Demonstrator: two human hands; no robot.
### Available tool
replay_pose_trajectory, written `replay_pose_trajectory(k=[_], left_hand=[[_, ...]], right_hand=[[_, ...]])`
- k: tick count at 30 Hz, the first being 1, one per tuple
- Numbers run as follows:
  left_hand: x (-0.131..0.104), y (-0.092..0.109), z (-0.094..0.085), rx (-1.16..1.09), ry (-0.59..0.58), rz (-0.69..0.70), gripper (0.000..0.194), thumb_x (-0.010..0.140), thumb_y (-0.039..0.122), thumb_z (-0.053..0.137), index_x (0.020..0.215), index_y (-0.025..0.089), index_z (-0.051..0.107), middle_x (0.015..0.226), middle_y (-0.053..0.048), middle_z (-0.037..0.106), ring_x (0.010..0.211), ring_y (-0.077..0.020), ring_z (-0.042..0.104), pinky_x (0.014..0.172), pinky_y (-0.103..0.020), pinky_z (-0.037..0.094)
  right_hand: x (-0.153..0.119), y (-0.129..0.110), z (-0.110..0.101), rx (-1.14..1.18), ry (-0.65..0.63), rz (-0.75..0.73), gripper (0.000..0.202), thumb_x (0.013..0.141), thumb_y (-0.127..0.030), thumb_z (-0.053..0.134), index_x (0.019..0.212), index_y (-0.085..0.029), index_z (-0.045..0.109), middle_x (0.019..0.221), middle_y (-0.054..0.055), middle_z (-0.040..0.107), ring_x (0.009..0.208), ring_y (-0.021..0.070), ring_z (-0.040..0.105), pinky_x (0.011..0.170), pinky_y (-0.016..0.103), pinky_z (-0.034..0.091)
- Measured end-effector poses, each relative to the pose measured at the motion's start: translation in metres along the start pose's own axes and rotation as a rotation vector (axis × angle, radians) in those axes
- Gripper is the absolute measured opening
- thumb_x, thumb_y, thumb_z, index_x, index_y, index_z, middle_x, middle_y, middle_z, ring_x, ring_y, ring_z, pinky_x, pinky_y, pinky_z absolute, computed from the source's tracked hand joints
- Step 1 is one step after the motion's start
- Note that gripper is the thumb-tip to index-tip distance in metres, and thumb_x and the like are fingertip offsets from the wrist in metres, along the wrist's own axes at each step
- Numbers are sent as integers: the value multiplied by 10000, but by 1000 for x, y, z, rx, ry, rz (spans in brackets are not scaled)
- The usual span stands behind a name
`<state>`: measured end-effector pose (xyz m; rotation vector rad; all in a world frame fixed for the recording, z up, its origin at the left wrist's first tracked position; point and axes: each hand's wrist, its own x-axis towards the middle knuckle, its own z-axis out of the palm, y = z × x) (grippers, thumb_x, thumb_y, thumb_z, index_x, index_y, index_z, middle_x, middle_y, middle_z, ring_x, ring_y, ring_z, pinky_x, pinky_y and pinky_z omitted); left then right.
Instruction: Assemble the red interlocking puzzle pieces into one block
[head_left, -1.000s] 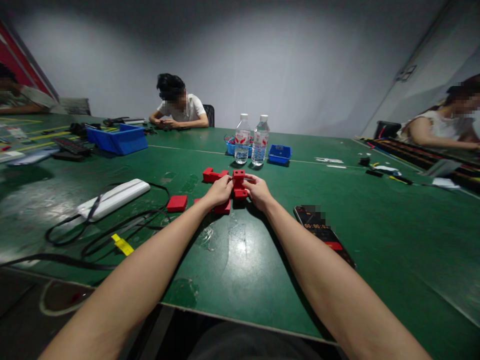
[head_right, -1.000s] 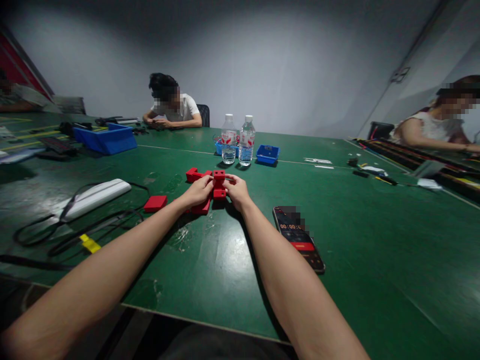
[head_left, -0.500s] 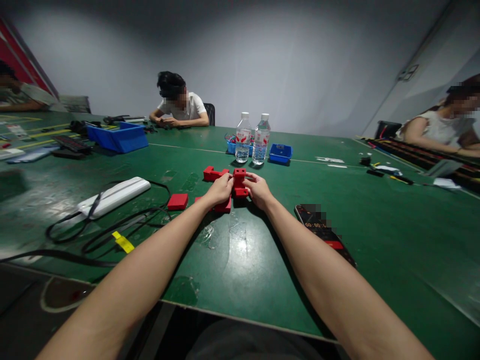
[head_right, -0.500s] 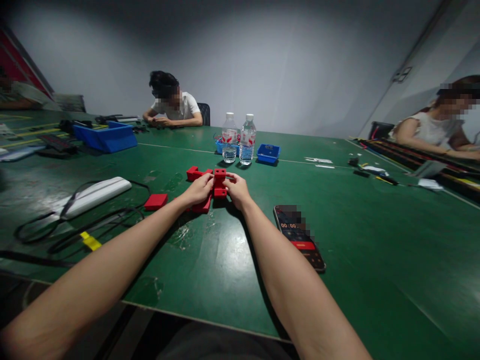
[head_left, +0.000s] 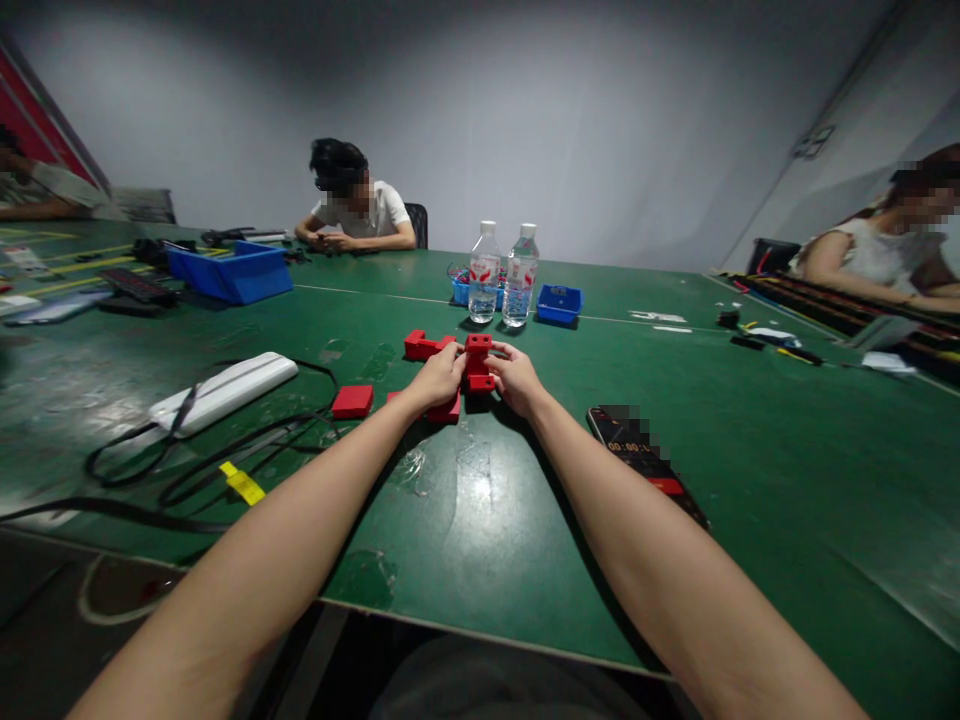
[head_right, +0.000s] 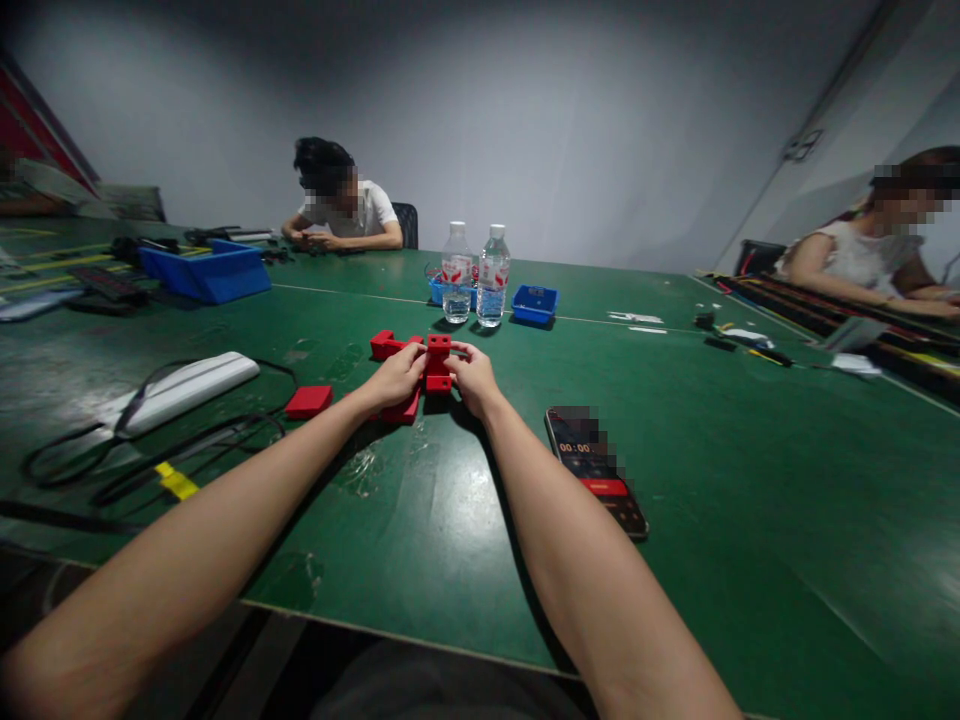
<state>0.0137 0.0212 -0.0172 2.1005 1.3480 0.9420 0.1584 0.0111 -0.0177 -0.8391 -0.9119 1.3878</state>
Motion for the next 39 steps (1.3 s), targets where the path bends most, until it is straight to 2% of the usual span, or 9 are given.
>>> replay_pose_trajectory(k=[9, 16, 21, 28, 32, 39], left_hand=[[-3, 8, -3, 60, -1, -58, 266, 928, 279, 345, 1058, 126, 519, 1047, -155, 649, 963, -234, 615, 857, -357, 447], [-1, 0, -1, -1, -3, 3, 247, 926, 311, 362, 1033, 150, 515, 1066, -131, 643, 972, -218, 613, 868, -350, 450], [-3, 2, -1, 6, -7, 16, 248, 932, 315, 355, 1046, 153, 504, 1046, -134, 648, 959, -230, 619, 851, -365, 456], [-4, 6, -1, 29, 1, -21, 232, 924, 252, 363, 1074, 143, 503, 1049, -148, 654, 944, -233, 630, 829, -359, 467], [-5, 8, -1, 49, 5, -25, 242, 924, 263, 362, 1063, 135, 513, 1036, -162, 654, 946, -250, 631, 822, -367, 467], [-5, 7, -2, 12, 12, -21, 222, 925, 287, 380, 1067, 169, 503, 1054, -126, 658, 986, -229, 624, 864, -360, 456]], right_hand=[[1, 1, -2, -3, -16, -6, 302, 666, -12, 606, 926, -161, 567, 698, -2, 670, 571, 114, 633, 556, 237, 524], [3, 1, -2, -1, -15, 4, 306, 662, -27, 613, 930, -169, 569, 711, -7, 674, 589, 114, 636, 560, 235, 521], [2, 2, -4, 8, -25, 6, 335, 636, -3, 600, 925, -173, 580, 709, -19, 676, 596, 110, 631, 570, 232, 516], [1, 3, -7, 14, -121, -40, 393, 626, -152, 736, 991, -188, 593, 788, -10, 696, 645, 121, 639, 606, 243, 511], [2, 4, -6, 3, -92, -47, 379, 624, -131, 718, 978, -179, 591, 756, -12, 695, 638, 121, 640, 604, 240, 509], [3, 5, -6, -39, -84, -64, 362, 633, -138, 696, 978, -182, 595, 785, -11, 697, 643, 117, 634, 606, 237, 505]])
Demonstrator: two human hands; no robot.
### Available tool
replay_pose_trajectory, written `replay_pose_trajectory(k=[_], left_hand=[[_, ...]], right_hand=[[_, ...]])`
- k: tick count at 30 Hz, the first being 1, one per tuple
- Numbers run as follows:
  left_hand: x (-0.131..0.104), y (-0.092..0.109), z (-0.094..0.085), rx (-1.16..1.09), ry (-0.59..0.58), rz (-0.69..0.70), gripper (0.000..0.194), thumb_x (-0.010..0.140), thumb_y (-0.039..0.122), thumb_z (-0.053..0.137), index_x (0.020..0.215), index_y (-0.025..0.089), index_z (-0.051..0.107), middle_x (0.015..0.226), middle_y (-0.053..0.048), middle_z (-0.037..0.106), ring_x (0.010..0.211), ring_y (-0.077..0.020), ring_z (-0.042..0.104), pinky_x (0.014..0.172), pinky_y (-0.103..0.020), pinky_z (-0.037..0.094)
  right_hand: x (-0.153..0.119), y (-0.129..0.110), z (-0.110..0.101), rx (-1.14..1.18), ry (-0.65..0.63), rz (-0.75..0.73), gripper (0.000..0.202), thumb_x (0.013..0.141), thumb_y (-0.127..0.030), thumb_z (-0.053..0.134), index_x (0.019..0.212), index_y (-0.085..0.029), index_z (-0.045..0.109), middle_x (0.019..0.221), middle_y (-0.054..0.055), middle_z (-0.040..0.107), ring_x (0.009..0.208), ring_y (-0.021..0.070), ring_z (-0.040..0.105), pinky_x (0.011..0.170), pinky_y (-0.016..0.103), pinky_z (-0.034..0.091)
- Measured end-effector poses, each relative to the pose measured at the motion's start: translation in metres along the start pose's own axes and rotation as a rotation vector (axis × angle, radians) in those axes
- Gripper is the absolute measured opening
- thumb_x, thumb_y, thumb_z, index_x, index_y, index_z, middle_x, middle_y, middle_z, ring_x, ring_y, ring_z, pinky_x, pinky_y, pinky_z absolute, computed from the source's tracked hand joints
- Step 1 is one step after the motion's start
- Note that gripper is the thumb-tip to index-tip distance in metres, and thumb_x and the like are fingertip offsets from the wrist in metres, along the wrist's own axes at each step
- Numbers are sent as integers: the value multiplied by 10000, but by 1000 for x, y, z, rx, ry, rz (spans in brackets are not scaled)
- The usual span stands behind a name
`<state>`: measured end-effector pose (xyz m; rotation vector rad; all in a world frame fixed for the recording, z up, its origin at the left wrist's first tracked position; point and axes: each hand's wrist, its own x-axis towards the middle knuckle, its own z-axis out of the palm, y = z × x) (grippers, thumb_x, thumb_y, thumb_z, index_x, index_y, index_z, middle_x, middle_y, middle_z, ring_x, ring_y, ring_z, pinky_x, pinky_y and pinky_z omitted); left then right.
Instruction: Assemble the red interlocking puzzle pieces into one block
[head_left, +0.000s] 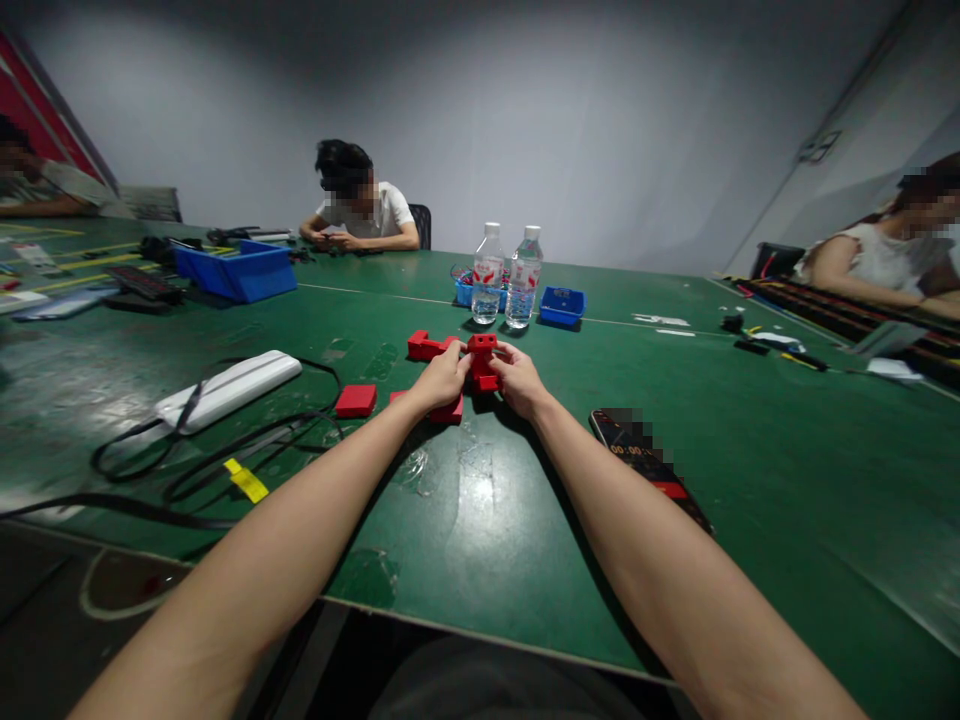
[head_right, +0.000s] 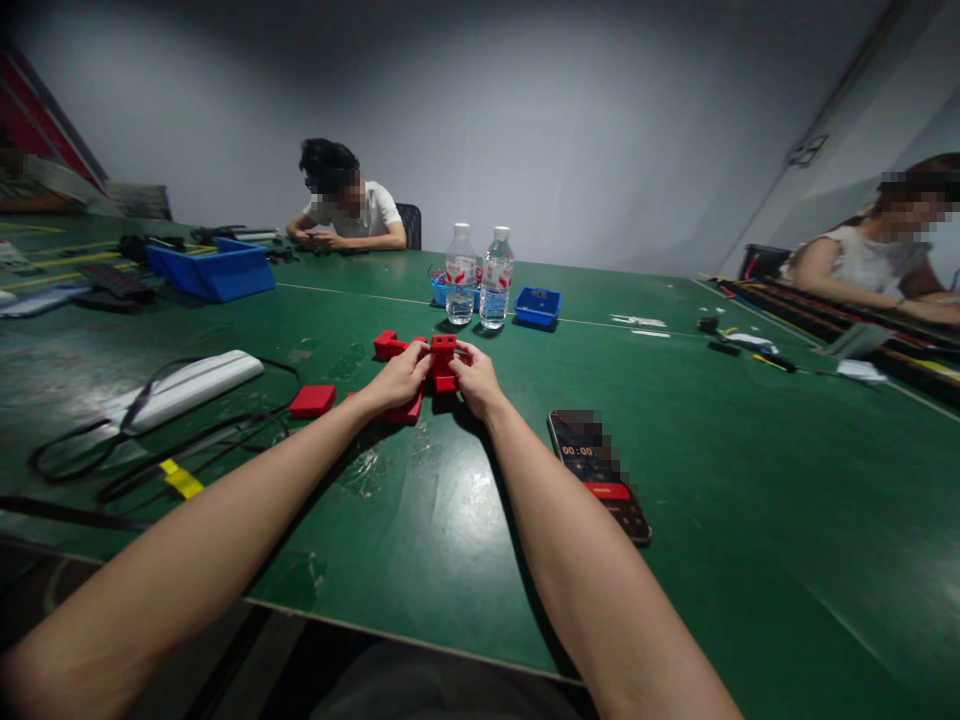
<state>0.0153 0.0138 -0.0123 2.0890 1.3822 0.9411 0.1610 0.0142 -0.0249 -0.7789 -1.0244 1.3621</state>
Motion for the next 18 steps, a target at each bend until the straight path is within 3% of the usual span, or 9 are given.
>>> replay_pose_trajectory(k=[18], left_hand=[[-4, 7, -2, 56, -21, -36, 253, 936, 266, 343, 1104, 133, 477, 1033, -168, 658, 949, -252, 634, 819, -367, 461]], right_hand=[[-3, -3, -2, 38, -57, 22, 406, 620, -209, 779, 992, -184, 619, 894, 31, 721, 713, 145, 667, 658, 270, 536]])
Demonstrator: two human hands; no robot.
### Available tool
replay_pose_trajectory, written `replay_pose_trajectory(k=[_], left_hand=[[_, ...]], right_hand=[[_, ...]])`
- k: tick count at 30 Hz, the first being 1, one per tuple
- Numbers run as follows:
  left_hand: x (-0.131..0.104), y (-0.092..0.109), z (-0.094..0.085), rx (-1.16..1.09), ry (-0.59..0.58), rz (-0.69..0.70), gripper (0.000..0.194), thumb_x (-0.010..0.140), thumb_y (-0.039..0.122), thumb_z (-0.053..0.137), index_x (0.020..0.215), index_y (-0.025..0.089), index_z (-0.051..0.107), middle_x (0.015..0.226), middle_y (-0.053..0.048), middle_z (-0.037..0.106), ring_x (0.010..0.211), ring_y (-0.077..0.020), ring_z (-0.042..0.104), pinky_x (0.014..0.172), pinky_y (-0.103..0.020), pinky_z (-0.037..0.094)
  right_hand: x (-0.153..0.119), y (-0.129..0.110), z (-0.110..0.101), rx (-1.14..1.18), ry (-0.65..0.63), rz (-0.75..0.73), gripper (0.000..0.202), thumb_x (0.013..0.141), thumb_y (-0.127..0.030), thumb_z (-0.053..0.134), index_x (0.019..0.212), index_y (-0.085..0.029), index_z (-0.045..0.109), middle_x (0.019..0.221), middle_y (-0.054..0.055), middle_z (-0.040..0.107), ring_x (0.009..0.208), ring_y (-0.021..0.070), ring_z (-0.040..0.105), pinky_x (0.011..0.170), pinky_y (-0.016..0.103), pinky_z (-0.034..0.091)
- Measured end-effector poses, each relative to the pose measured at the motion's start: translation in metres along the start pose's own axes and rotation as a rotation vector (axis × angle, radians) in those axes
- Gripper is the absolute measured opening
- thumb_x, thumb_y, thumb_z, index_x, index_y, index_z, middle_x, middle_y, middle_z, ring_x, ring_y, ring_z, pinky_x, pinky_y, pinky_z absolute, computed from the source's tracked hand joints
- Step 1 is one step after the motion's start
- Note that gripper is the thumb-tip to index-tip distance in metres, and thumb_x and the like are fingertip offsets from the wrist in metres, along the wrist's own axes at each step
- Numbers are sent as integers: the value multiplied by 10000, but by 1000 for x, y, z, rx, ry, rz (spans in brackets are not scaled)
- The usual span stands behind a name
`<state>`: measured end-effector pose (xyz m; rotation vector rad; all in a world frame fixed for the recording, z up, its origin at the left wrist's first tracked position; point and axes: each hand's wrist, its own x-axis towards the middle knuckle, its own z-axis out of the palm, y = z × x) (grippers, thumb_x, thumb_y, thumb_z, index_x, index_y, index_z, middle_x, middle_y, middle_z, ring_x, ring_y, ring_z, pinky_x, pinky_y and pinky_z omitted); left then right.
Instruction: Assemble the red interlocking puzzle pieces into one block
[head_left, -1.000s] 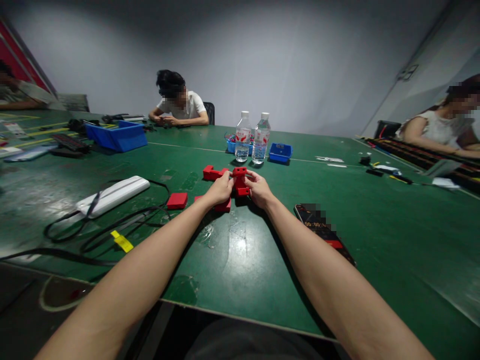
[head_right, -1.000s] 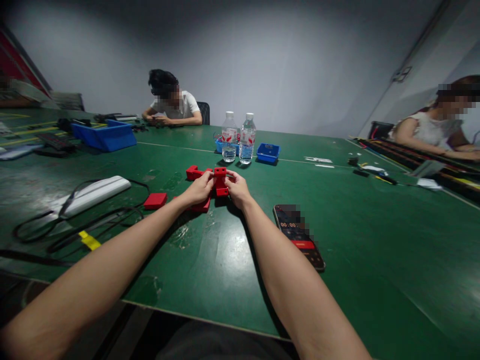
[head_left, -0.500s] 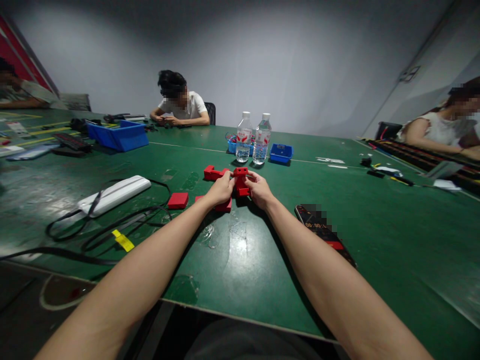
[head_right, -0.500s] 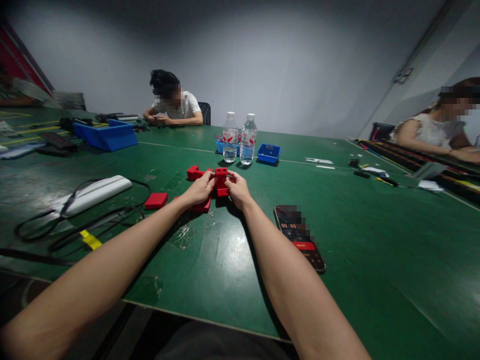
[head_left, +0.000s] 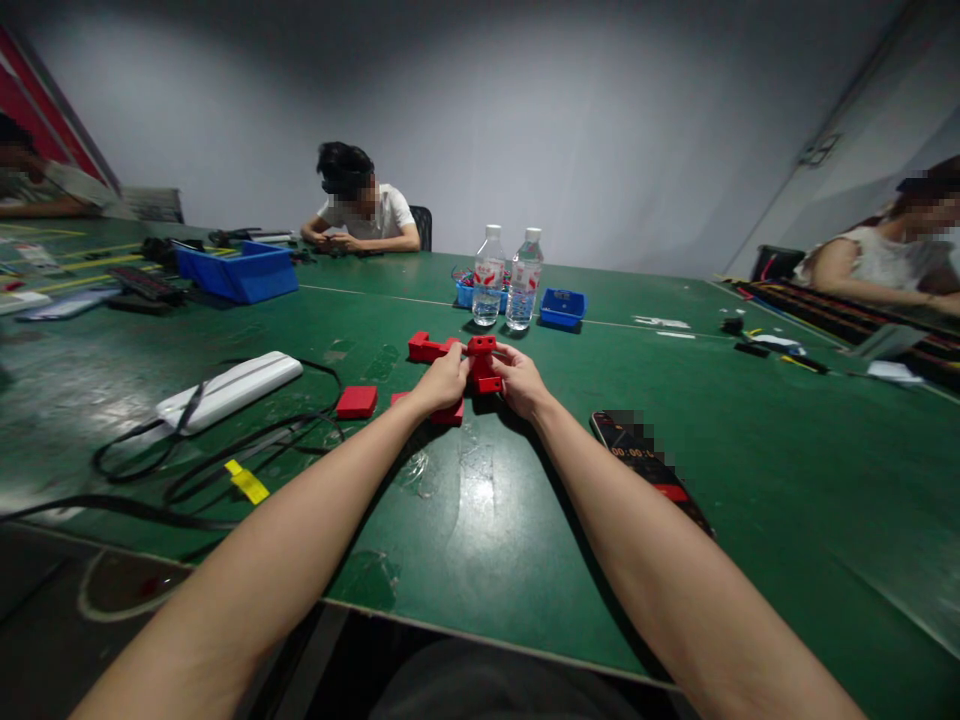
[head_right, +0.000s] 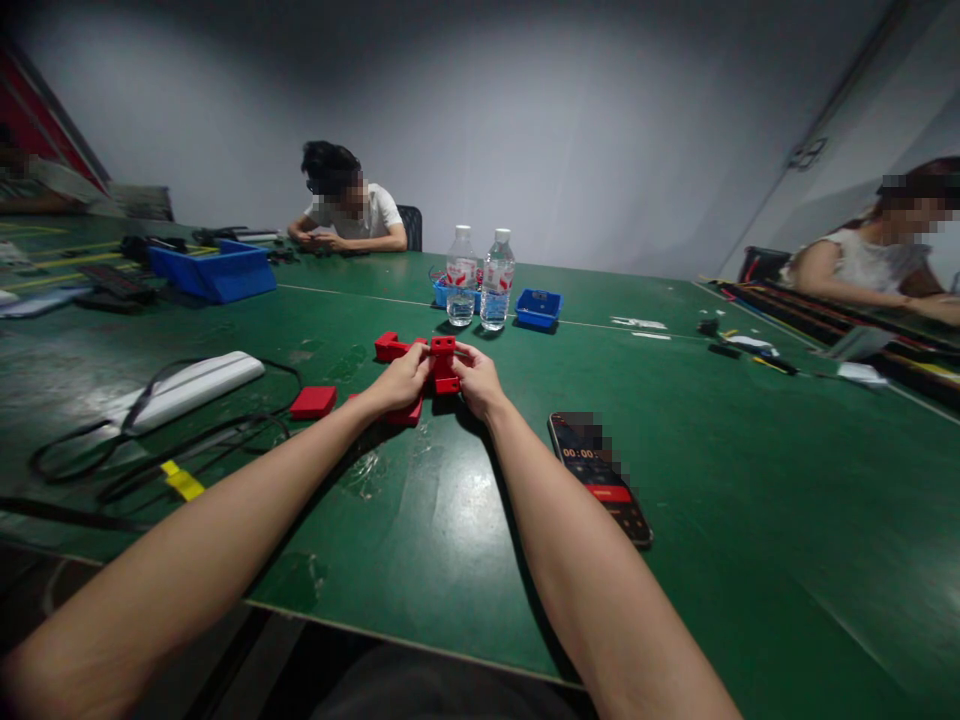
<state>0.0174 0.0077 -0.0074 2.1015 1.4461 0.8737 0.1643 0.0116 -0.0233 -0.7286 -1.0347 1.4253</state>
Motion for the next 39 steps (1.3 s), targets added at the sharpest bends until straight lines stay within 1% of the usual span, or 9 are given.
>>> replay_pose_trajectory(k=[6, 14, 19, 24, 34, 39], left_hand=[[1, -2, 0, 2, 4, 3, 254, 932, 261, 351, 1095, 133, 497, 1054, -166, 655, 963, -253, 630, 835, -368, 456], [1, -3, 0, -5, 7, 13, 262, 931, 284, 357, 1095, 147, 509, 1068, -154, 656, 985, -255, 624, 857, -373, 452], [1, -2, 0, 29, 9, 1, 262, 932, 286, 356, 1101, 154, 506, 1041, -143, 664, 966, -251, 631, 842, -367, 457], [-1, -1, -1, 44, 7, 1, 269, 933, 285, 348, 1106, 148, 502, 1039, -157, 664, 967, -261, 633, 829, -367, 459], [0, 0, 0, 50, 8, 6, 274, 932, 290, 349, 1104, 145, 503, 1068, -163, 658, 997, -262, 627, 851, -368, 457], [0, 0, -1, 59, 5, 4, 273, 925, 277, 354, 1108, 141, 505, 1070, -167, 656, 995, -271, 624, 852, -376, 453]], right_hand=[[2, 3, 1, -13, 34, -11, 380, 633, -174, 751, 987, -176, 614, 831, 16, 719, 670, 130, 662, 623, 249, 525], [3, 2, 4, -92, 81, -13, 300, 696, -126, 638, 991, -173, 610, 770, -4, 711, 613, 111, 648, 576, 228, 520], [2, 2, 5, -96, 88, -18, 301, 692, -131, 656, 987, -168, 609, 779, 2, 710, 620, 113, 646, 586, 232, 518], [2, 1, 3, -64, 72, 0, 322, 680, -131, 673, 992, -168, 602, 774, 1, 707, 627, 117, 650, 598, 240, 523], [4, 3, 1, -43, 64, 15, 340, 663, -148, 700, 983, -182, 592, 756, -9, 699, 627, 122, 652, 600, 247, 520], [3, 2, 2, -33, 81, 14, 329, 661, -126, 692, 968, -182, 589, 738, -11, 695, 621, 124, 651, 595, 247, 521]])
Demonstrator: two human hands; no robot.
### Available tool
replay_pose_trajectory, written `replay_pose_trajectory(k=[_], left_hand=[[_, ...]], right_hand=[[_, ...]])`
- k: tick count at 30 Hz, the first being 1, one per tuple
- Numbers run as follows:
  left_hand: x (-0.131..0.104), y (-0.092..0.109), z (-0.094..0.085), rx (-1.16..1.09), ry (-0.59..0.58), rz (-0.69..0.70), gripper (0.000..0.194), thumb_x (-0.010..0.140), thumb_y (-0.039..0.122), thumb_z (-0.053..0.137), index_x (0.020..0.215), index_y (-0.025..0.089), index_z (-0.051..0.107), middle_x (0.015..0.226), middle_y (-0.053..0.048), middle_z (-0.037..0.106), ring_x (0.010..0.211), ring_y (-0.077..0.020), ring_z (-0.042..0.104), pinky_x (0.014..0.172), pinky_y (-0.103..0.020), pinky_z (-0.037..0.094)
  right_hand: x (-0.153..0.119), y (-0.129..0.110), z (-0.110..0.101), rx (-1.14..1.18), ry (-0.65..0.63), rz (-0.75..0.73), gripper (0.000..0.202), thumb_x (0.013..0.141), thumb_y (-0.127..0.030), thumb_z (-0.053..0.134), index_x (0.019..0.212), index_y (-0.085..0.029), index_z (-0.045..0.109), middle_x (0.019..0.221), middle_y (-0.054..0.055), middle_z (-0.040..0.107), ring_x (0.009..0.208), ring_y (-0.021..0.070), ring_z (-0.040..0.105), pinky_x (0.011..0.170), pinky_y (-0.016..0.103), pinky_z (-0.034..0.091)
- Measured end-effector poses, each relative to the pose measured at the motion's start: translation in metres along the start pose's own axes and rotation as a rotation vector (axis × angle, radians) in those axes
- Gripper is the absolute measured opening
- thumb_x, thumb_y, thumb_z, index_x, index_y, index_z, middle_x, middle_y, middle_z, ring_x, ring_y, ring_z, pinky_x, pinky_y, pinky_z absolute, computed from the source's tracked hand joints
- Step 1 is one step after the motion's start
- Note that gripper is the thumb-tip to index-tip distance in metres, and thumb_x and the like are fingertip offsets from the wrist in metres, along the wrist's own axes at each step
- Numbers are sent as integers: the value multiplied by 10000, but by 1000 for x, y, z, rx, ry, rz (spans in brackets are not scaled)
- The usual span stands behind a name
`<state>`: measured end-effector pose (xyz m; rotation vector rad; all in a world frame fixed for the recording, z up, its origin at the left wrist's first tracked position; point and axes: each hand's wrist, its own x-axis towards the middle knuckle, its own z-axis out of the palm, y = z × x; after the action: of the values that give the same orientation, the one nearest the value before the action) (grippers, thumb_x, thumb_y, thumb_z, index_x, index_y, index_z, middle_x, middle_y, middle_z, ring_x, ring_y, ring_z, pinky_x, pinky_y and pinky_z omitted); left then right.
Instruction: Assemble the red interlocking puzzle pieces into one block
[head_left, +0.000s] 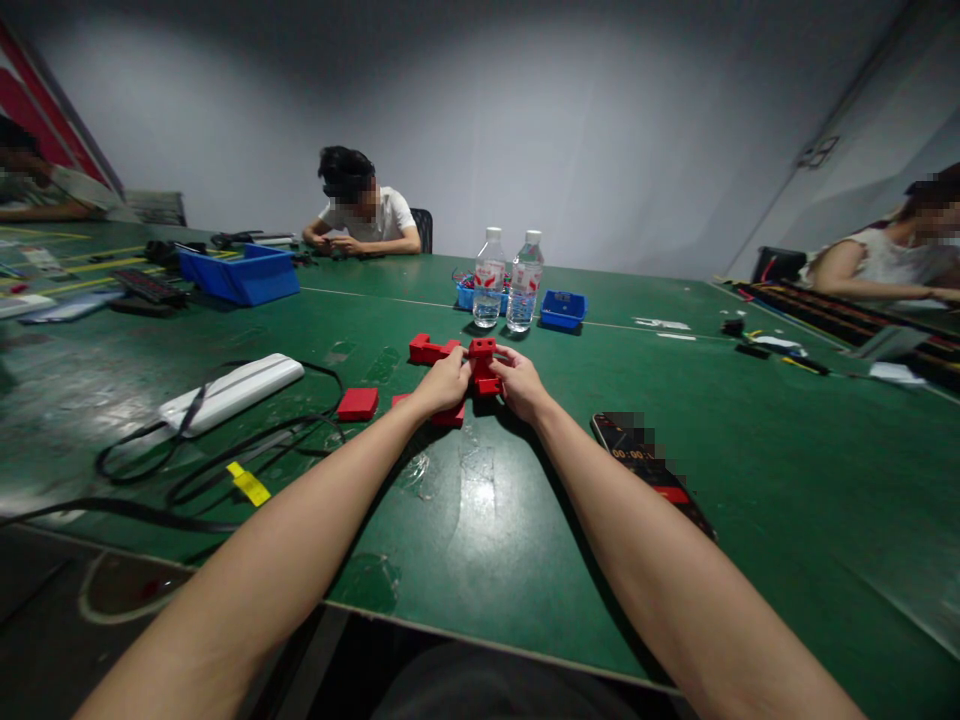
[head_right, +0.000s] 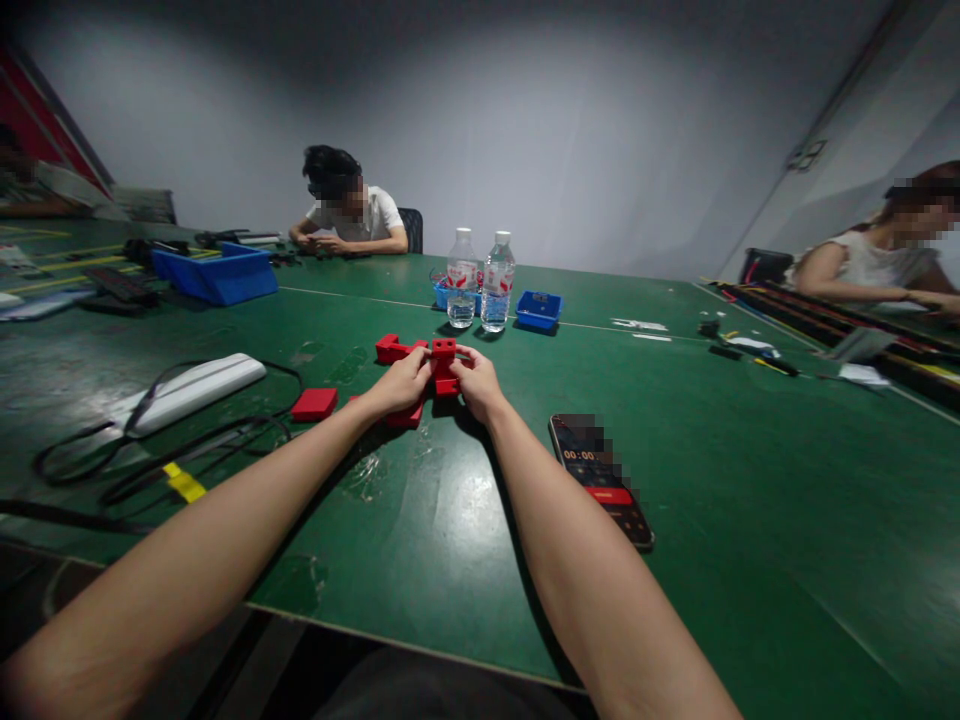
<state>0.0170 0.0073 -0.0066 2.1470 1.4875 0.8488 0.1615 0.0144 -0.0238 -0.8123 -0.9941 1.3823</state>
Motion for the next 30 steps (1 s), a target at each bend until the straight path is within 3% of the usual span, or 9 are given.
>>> replay_pose_trajectory(k=[10, 30], left_hand=[[0, -1, 0, 0, -8, 7, 276, 929, 296, 351, 1105, 150, 506, 1071, -160, 655, 983, -261, 627, 838, -361, 456], [-1, 0, -1, 23, -8, 8, 266, 932, 270, 356, 1092, 145, 527, 1061, -148, 660, 966, -244, 628, 834, -346, 449]], right_hand=[[-3, -3, 3, -19, 28, 9, 323, 684, -59, 589, 990, -163, 584, 722, -8, 690, 570, 115, 641, 534, 231, 508], [-4, -5, 6, -57, 67, 20, 304, 701, -41, 557, 977, -167, 579, 695, -17, 682, 533, 103, 620, 507, 212, 490]])
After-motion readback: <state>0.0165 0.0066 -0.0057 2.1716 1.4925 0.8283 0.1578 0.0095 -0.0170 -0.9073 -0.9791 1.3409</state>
